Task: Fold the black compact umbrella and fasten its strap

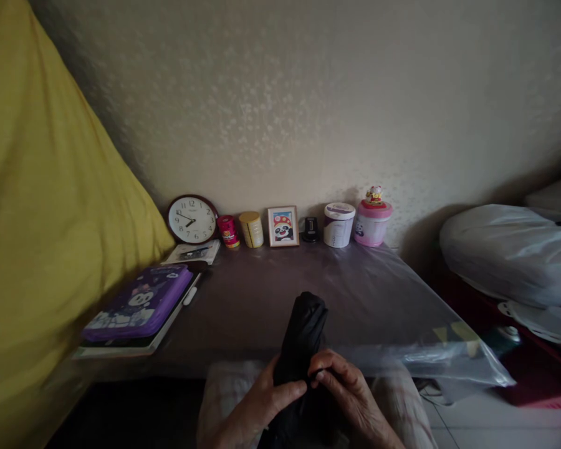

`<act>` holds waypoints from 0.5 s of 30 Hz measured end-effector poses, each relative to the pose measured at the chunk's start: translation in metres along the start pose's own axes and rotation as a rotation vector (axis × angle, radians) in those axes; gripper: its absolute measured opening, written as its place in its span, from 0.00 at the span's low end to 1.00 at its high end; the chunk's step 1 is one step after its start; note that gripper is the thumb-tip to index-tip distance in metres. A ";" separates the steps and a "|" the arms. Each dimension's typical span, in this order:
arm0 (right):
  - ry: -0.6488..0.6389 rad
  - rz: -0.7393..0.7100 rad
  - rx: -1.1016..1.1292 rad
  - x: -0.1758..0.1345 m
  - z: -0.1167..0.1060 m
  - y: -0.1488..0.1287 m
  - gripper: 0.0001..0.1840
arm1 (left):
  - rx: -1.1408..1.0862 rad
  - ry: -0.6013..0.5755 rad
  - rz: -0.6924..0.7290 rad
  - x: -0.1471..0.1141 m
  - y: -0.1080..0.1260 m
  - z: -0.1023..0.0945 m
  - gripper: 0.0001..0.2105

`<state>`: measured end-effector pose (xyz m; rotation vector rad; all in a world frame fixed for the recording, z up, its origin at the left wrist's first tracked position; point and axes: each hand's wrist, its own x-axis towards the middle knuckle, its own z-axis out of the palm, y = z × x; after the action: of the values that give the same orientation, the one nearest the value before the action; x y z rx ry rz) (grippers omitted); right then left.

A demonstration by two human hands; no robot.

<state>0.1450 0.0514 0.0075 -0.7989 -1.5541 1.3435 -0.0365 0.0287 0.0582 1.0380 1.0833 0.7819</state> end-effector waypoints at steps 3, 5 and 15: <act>0.000 -0.043 -0.079 0.002 0.002 0.001 0.08 | 0.032 0.001 -0.014 0.003 -0.003 0.000 0.29; 0.000 -0.090 -0.125 0.002 0.003 0.002 0.08 | 0.018 0.017 -0.010 0.005 -0.007 -0.001 0.30; -0.057 -0.039 -0.325 0.001 0.008 0.002 0.13 | 0.077 0.063 -0.032 0.009 -0.021 -0.005 0.24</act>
<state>0.1366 0.0500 0.0054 -0.9276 -1.8524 1.1080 -0.0383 0.0311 0.0354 1.0643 1.1896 0.7562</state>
